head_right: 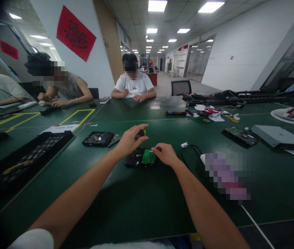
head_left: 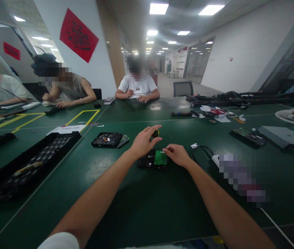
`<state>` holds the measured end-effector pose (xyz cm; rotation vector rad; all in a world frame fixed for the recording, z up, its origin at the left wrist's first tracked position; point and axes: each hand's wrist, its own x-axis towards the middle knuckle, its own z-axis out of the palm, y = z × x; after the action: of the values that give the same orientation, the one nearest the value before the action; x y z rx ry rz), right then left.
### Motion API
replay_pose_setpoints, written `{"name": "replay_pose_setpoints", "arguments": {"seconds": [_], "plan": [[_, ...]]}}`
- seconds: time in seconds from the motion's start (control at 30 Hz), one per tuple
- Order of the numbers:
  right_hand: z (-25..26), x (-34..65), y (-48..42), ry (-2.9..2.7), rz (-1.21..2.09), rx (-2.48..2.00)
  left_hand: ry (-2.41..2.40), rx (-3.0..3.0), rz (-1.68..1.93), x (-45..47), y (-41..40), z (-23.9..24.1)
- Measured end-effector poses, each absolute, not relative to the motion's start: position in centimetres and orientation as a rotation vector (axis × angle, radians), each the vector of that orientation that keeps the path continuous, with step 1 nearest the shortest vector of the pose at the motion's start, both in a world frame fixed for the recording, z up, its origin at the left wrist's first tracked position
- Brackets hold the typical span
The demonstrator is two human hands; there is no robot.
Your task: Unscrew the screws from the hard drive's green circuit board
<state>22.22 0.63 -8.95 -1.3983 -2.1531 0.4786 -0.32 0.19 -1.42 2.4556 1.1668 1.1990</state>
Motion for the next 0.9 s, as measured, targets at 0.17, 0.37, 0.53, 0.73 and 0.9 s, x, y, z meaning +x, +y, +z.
{"name": "replay_pose_setpoints", "arguments": {"seconds": [0.17,0.37,0.53,0.73,0.9], "plan": [[-8.89,22.19,0.62,-2.15,0.464,-1.411,1.125,2.449,1.209,-0.56,0.29,-1.36],[-8.9,22.24,0.62,-2.153,0.471,-1.398,0.955,2.309,1.079,-0.49,0.01,-1.27],[-8.94,22.24,0.65,-2.16,0.456,-1.398,0.991,2.458,1.112,-0.35,-0.29,-0.68],[-9.16,22.25,0.74,-2.15,0.461,-1.393,1.276,2.521,1.124,-0.47,0.07,-1.02],[-9.11,22.32,0.67,-2.148,0.469,-1.397,1.147,2.505,1.132,-0.69,0.36,-1.25]]}}
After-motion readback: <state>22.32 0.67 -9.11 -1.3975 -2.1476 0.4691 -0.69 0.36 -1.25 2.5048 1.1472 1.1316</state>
